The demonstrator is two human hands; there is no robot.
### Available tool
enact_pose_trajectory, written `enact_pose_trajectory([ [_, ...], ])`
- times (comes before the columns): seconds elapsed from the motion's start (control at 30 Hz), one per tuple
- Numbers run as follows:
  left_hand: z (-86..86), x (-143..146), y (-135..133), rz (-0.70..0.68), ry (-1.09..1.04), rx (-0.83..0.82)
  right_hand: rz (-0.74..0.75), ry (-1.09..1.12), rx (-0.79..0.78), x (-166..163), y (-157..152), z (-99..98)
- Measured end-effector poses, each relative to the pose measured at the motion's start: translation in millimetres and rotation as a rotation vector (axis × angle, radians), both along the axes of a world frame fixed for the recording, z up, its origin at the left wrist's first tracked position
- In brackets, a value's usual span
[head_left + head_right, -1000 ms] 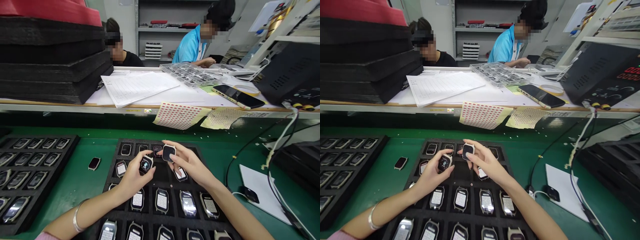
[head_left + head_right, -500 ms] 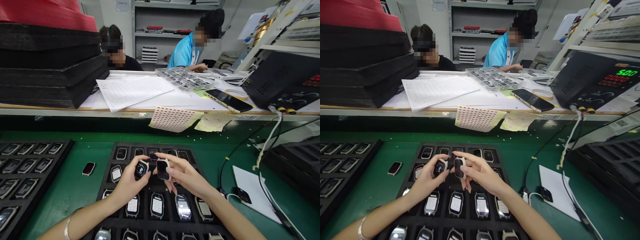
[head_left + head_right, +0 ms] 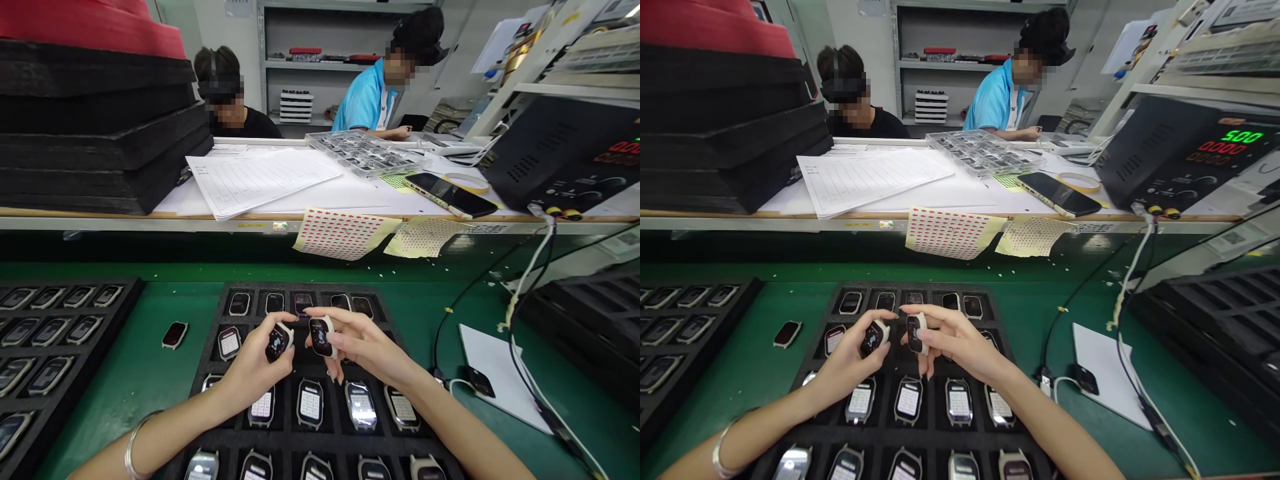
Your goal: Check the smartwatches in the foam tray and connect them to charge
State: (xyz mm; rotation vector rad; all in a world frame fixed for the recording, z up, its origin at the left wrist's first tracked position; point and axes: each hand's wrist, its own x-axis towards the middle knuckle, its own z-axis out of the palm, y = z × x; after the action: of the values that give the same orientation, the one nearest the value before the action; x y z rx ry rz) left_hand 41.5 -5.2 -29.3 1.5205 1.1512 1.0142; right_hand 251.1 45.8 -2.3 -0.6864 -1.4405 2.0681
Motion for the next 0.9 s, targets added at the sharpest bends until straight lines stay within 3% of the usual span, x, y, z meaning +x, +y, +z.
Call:
enact_pose_trajectory([
  [0.47, 0.7, -1.4, 2.0, -0.021, 0.026, 0.016, 0.02, 0.021, 0.032, 2.2, 0.4, -2.7],
  [0.67, -0.6, 1.0, -2.3, -0.033, 0.074, -0.019, 0.025, 0.044, -0.034, 4.3, -1.8, -6.9],
  [0.77, -8.6, 3.6, -7.8, 0.071, 0.087, -0.029, 0.039, 0.074, -0.077, 6.2, -6.5, -8.9],
  [0.9, -36.0, 3.2, -6.6, 0.158, 0.11, -0.037, 0.105, 0.137, -0.069, 10.2, -8.4, -12.5],
])
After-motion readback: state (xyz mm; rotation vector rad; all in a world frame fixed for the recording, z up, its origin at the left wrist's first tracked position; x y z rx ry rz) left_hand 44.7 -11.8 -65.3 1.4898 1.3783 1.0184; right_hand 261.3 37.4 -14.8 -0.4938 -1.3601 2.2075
